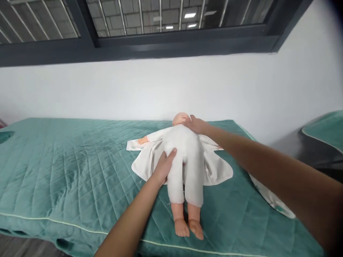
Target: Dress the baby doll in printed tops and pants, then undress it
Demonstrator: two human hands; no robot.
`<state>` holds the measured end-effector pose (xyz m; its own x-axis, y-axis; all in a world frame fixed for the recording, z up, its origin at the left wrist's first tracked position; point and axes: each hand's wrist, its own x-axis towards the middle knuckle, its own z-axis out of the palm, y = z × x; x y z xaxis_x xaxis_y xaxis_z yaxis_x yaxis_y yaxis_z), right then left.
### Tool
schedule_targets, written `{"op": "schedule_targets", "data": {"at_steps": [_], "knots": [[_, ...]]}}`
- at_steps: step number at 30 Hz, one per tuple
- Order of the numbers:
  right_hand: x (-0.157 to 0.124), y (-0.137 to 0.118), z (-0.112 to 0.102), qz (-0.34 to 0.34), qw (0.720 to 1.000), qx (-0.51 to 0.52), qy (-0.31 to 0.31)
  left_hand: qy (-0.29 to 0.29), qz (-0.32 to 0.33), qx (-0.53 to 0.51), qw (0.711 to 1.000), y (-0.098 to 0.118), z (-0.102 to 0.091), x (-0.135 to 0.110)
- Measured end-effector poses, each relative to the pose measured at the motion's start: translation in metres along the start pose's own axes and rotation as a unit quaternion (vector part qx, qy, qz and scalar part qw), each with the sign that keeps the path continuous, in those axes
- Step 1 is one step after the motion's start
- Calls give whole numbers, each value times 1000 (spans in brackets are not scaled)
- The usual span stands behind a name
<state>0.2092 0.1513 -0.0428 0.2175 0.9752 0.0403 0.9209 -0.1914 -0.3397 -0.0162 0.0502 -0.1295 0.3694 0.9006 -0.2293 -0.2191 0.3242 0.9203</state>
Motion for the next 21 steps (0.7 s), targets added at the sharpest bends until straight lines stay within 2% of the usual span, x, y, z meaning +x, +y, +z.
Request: {"op": "schedule_targets", "data": {"at_steps": [2,4,6,8,10,12,13,15,18,21], "knots": [[-3,-9,-7,-38,997,-61,23,49,50,87,994,-1,-4,9],[-9,-26,-7,-109,986,-112,65,116,121,205,964,-2,-11,20],[-17,-51,5,-207,966,-130,83,177,190,335,906,-2,-19,29],[-23,-78,26,-294,942,-157,45,202,245,465,827,-1,-30,37],[-26,-102,52,-324,927,-190,-4,200,263,575,748,2,-42,42],[-22,-120,75,-315,926,-205,-32,205,256,640,694,5,-55,45],[-18,-126,85,-305,928,-208,-40,216,244,654,683,6,-61,47],[-7,-134,99,-288,932,-211,-55,239,210,654,686,7,-72,49],[5,-136,106,-265,939,-207,-71,245,186,626,716,6,-83,54],[7,-132,103,-252,945,-194,-73,244,186,571,761,5,-88,59]]}}
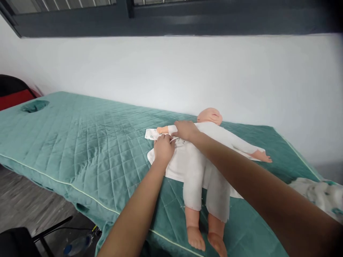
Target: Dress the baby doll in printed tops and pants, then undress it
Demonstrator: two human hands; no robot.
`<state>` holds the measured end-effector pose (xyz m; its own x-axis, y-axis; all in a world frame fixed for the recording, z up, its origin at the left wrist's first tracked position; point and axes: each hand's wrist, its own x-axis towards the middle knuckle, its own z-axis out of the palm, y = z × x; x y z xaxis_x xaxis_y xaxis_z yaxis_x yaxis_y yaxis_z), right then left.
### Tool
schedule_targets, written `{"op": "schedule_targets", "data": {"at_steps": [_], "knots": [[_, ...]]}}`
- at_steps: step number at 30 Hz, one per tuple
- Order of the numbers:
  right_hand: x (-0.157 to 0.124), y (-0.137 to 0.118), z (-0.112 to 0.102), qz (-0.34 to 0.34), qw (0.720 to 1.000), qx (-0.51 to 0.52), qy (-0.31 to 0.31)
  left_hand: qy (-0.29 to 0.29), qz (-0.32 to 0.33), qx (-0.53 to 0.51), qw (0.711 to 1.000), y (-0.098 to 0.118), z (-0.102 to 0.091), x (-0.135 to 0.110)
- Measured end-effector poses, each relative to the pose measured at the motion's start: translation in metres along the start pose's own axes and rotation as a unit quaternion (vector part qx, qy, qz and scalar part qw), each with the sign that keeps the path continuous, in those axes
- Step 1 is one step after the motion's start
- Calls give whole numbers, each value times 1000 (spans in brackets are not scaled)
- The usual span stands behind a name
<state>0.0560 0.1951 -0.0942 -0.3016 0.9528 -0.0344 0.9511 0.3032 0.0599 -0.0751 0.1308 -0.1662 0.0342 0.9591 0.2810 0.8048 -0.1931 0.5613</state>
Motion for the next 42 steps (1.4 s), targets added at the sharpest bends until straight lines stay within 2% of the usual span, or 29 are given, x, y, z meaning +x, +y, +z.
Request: {"op": "schedule_targets", "data": {"at_steps": [3,8,11,17,28,35,42], "knots": [[-9,5,-5,3,1000,19,12,19,-46,-95,994,-4,2,2],[-25,15,-13,8,997,71,21,89,-104,-246,960,-10,2,3],[-34,20,-16,-6,995,100,25,108,-114,-272,949,-11,2,5],[-54,25,-18,-75,993,88,11,129,-116,-334,926,-13,-2,8],[-62,23,-14,-14,1000,13,1,160,-129,-413,887,-10,-9,4],[-58,16,-7,-12,1000,-13,1,159,-124,-402,893,-10,-6,1],[-53,13,1,-4,999,-32,4,145,-64,-334,929,-6,-5,-4]]}}
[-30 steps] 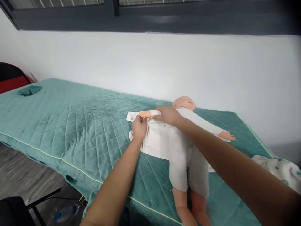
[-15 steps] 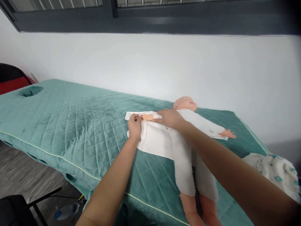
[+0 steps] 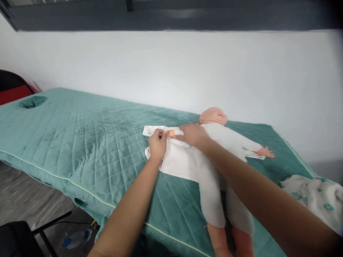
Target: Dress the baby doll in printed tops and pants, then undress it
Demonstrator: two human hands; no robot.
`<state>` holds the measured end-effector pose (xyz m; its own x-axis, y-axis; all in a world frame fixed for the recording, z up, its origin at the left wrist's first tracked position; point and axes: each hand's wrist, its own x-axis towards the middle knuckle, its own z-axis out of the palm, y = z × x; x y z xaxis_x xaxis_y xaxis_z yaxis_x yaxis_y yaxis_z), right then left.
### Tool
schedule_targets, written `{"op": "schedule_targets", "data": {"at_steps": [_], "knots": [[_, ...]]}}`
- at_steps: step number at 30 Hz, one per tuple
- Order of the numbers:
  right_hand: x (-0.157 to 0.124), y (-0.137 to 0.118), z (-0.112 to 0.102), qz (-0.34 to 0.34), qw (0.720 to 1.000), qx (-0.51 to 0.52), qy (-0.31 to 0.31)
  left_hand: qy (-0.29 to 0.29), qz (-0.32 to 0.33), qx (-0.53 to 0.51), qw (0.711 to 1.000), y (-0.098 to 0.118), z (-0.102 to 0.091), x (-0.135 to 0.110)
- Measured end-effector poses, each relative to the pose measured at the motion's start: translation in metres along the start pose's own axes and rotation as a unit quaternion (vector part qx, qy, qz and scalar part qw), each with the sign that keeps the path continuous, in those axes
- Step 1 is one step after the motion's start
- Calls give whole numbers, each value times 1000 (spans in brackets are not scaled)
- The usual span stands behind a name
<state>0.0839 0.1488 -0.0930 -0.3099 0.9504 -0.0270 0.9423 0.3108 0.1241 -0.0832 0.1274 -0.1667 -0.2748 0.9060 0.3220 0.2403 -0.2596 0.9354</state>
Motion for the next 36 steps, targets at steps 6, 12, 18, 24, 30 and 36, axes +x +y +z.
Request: {"op": "schedule_targets", "data": {"at_steps": [6,12,18,24,30,36], "knots": [[5,-4,7,2,1000,-12,19,-152,82,65,983,7,2,-9],[14,-14,11,49,998,-9,48,-161,131,112,972,9,3,-8],[0,-14,-1,48,996,23,77,-37,107,290,950,9,0,-11],[-52,56,-13,135,952,177,209,-11,17,414,910,15,1,-17],[-112,118,34,371,784,376,326,-48,-4,400,915,18,0,-19],[-137,120,56,386,769,413,299,-77,100,383,915,18,3,-26]]}}
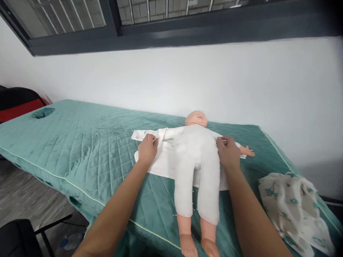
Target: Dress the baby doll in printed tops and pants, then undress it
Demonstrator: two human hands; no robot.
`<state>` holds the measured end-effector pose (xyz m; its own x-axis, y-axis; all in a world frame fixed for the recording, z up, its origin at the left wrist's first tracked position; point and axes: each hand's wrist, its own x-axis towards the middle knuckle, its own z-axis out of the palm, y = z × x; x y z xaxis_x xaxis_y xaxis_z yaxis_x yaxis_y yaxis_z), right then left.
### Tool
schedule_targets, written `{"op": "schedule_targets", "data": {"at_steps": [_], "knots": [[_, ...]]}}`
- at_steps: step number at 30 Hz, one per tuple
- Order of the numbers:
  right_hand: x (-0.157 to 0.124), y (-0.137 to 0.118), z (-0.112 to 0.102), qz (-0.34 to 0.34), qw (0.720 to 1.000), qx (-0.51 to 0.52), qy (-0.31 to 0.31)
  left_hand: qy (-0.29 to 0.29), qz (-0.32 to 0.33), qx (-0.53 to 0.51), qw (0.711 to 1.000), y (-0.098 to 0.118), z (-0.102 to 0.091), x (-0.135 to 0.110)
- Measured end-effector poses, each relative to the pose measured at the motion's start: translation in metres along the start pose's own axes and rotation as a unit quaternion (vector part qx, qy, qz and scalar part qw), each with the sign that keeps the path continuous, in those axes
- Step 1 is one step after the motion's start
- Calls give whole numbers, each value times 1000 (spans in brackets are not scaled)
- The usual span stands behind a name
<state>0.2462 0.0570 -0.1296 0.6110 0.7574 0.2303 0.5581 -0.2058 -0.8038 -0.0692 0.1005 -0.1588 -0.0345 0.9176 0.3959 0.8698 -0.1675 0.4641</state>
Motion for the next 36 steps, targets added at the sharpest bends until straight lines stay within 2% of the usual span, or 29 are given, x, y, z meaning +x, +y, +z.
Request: {"op": "schedule_targets", "data": {"at_steps": [4,9,15,20,23,27,30,36], "knots": [[-2,-6,-2,9,1000,-11,-14,20,34,-36,999,0,1,-3],[-9,-12,-5,5,995,67,-76,29,63,-125,990,12,4,-3],[-17,-16,2,-60,980,86,-168,6,60,-218,974,52,-5,16],[-33,-19,13,-134,948,130,-258,-39,72,-199,977,86,-16,44],[-43,-22,16,-155,929,124,-312,-54,102,-167,979,103,-20,50],[-47,-22,19,-116,916,133,-361,-87,114,-93,985,118,-26,36],[-45,-20,20,-115,914,138,-364,-111,136,-49,983,123,-31,17],[-43,-17,20,-102,910,161,-367,-145,166,-36,975,143,-47,-16]]}}
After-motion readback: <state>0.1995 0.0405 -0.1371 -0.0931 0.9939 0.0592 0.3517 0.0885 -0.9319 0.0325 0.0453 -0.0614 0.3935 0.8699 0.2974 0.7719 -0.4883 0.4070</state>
